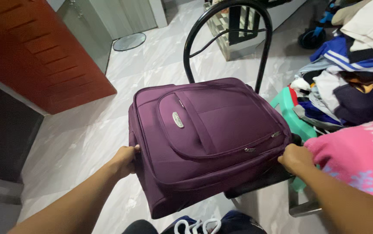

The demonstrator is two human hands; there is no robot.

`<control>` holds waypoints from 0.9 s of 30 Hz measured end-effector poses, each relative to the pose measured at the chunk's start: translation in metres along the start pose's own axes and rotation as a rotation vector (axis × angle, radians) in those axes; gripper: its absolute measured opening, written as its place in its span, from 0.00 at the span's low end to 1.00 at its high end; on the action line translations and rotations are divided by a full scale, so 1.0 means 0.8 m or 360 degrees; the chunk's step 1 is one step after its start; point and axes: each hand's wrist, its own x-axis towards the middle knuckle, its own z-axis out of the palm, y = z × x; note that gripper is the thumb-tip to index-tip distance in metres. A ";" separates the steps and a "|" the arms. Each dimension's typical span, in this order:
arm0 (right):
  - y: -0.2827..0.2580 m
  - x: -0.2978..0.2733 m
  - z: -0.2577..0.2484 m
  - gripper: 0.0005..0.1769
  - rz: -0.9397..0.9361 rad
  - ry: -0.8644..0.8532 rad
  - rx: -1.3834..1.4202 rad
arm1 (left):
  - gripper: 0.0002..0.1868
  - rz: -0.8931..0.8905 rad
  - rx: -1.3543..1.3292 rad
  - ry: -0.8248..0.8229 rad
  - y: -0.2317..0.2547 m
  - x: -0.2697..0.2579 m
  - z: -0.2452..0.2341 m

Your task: The person picks up a suitcase, places it on a bed, and unzips it. Then they pick up a shirt, fold it, and place it into the suitcase.

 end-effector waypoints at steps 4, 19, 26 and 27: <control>0.009 -0.033 0.000 0.19 -0.0173 0.0069 -0.0051 | 0.26 0.0064 -0.0036 -0.0019 0.010 -0.001 0.003; 0.045 0.010 0.050 0.32 0.0622 -0.0132 0.1118 | 0.16 -0.0006 0.0134 0.0013 -0.016 0.035 -0.030; 0.038 -0.002 0.031 0.21 -0.0085 0.0023 0.0317 | 0.19 -0.0082 0.0289 0.0097 -0.026 0.016 -0.023; 0.037 -0.006 0.028 0.21 -0.0083 0.0016 0.0311 | 0.20 -0.0076 0.0335 0.0058 -0.028 0.011 -0.024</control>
